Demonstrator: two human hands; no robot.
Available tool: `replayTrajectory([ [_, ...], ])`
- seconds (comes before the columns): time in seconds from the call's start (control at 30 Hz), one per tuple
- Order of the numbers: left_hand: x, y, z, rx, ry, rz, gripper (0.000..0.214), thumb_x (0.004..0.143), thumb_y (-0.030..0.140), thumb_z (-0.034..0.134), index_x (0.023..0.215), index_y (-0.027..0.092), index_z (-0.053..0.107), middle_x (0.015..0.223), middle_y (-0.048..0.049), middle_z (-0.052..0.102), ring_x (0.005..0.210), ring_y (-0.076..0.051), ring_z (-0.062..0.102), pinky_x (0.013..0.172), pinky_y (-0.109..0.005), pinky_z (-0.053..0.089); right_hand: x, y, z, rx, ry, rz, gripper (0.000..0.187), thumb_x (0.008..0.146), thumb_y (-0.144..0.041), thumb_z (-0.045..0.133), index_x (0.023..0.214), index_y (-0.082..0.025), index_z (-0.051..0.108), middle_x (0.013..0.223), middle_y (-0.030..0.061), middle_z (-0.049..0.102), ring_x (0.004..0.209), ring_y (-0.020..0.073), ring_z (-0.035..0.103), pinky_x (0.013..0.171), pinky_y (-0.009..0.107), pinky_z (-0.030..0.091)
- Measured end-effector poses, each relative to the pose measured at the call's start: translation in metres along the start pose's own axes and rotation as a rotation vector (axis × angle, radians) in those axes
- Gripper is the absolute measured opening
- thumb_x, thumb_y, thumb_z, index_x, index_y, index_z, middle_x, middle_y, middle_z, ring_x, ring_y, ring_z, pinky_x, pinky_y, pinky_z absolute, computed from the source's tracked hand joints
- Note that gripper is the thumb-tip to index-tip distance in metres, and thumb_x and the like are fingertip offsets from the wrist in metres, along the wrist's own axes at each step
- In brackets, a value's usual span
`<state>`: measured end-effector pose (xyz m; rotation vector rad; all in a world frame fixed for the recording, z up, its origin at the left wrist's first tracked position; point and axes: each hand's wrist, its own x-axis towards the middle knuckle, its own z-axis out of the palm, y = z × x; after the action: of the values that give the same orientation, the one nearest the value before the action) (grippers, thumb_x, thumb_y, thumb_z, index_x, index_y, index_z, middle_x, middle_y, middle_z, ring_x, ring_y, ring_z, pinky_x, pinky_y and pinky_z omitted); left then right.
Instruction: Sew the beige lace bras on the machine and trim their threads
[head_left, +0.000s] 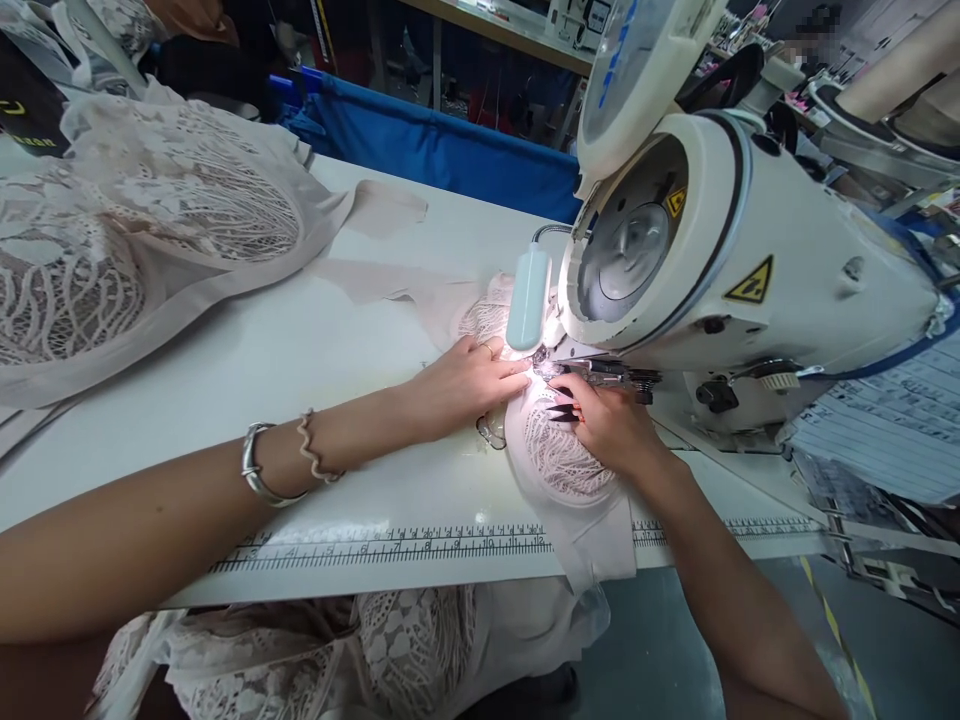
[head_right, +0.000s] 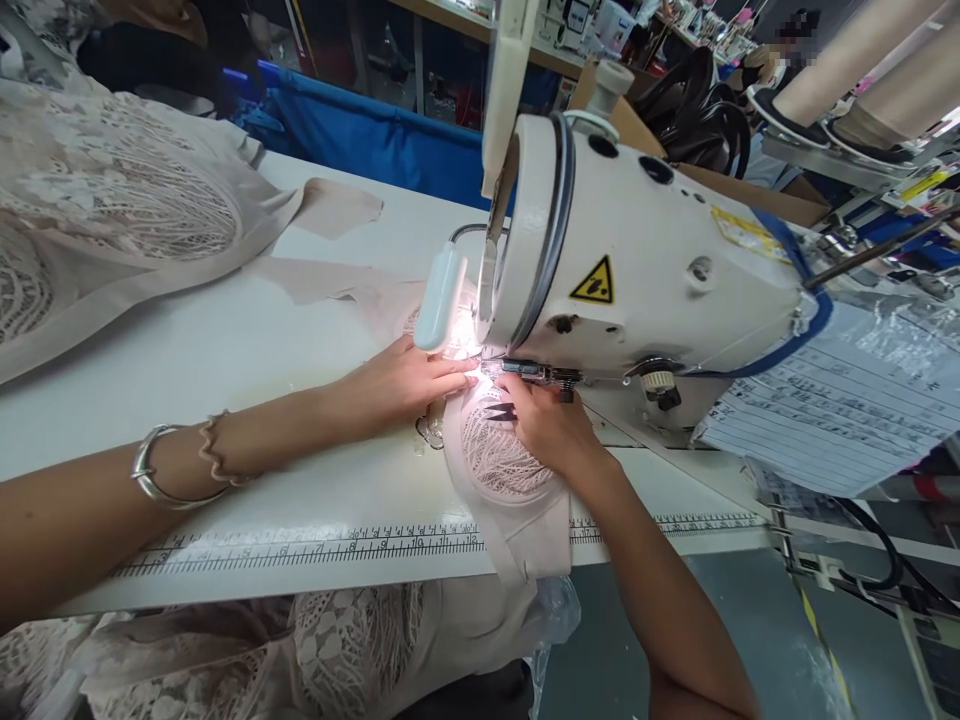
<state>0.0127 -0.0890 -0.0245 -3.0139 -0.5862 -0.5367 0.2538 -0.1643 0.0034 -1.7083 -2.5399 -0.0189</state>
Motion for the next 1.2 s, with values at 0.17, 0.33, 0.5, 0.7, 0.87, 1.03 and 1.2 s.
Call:
replayTrajectory([
  [0.17, 0.0, -0.002, 0.002, 0.01, 0.022, 0.017, 0.035, 0.092, -0.003, 0.042, 0.11, 0.02, 0.063, 0.121, -0.0055, 0.072, 0.095, -0.021, 0.059, 0.088, -0.039, 0.033, 0.003, -0.004, 0.002, -0.025, 0.015, 0.073, 0.028, 0.077, -0.004, 0.055, 0.098, -0.017, 0.067, 0.08, 0.004, 0.069, 0.071, 0.0244, 0.063, 0.056, 0.028, 0.035],
  [0.33, 0.001, -0.005, 0.0, 0.018, 0.013, 0.029, 0.036, 0.092, -0.003, 0.042, 0.111, 0.018, 0.063, 0.121, -0.0073, 0.071, 0.093, -0.021, 0.059, 0.082, -0.037, 0.034, 0.007, -0.006, 0.002, 0.01, -0.006, 0.157, 0.025, 0.078, -0.005, 0.058, 0.096, -0.019, 0.067, 0.084, 0.0027, 0.07, 0.073, 0.0245, 0.063, 0.056, 0.028, 0.033],
  [0.5, 0.005, 0.019, -0.012, 0.137, 0.024, -0.032, 0.034, 0.095, 0.0, 0.037, 0.106, 0.013, 0.066, 0.106, -0.0131, 0.069, 0.087, -0.021, 0.058, 0.076, -0.036, 0.039, 0.01, -0.01, 0.003, -0.017, 0.0, 0.232, 0.013, 0.089, -0.015, 0.065, 0.077, -0.019, 0.062, 0.083, 0.004, 0.068, 0.077, 0.0242, 0.063, 0.062, 0.029, 0.039],
  [0.7, 0.004, 0.068, -0.007, 0.18, -0.094, -0.127, 0.045, 0.103, 0.034, 0.041, 0.115, -0.003, 0.063, 0.111, -0.0252, 0.067, 0.102, -0.033, 0.064, 0.085, -0.046, 0.051, 0.003, 0.003, 0.015, -0.049, 0.063, 0.315, 0.008, 0.085, -0.016, 0.072, 0.091, -0.018, 0.068, 0.081, 0.0051, 0.066, 0.072, 0.0257, 0.062, 0.06, 0.03, 0.043],
  [0.87, -0.002, 0.071, 0.002, 0.233, -0.133, -0.07, 0.048, 0.096, 0.008, 0.031, 0.138, -0.01, 0.047, 0.137, -0.0307, 0.058, 0.128, -0.035, 0.057, 0.11, -0.05, 0.045, -0.01, 0.019, 0.021, 0.008, 0.206, 0.042, 0.049, 0.083, -0.001, 0.057, 0.125, -0.022, 0.067, 0.104, 0.0039, 0.068, 0.086, 0.0238, 0.064, 0.07, 0.029, 0.05],
  [1.03, -0.006, 0.058, 0.007, 0.21, -0.063, -0.007, 0.047, 0.094, 0.003, 0.031, 0.136, -0.011, 0.047, 0.134, -0.0308, 0.059, 0.127, -0.033, 0.059, 0.11, -0.048, 0.048, -0.012, 0.015, 0.016, 0.027, 0.239, -0.191, 0.067, 0.073, 0.008, 0.04, 0.126, -0.023, 0.068, 0.091, 0.0009, 0.062, 0.076, 0.0167, 0.06, 0.06, 0.025, 0.044],
  [1.2, -0.009, 0.043, 0.011, 0.103, 0.038, 0.021, 0.042, 0.097, 0.007, 0.033, 0.134, -0.006, 0.049, 0.132, -0.0272, 0.062, 0.125, -0.031, 0.06, 0.107, -0.046, 0.052, -0.01, 0.01, 0.015, 0.019, 0.321, -0.227, 0.057, 0.077, 0.004, 0.043, 0.122, -0.019, 0.07, 0.089, 0.0013, 0.061, 0.074, 0.0176, 0.058, 0.056, 0.029, 0.041],
])
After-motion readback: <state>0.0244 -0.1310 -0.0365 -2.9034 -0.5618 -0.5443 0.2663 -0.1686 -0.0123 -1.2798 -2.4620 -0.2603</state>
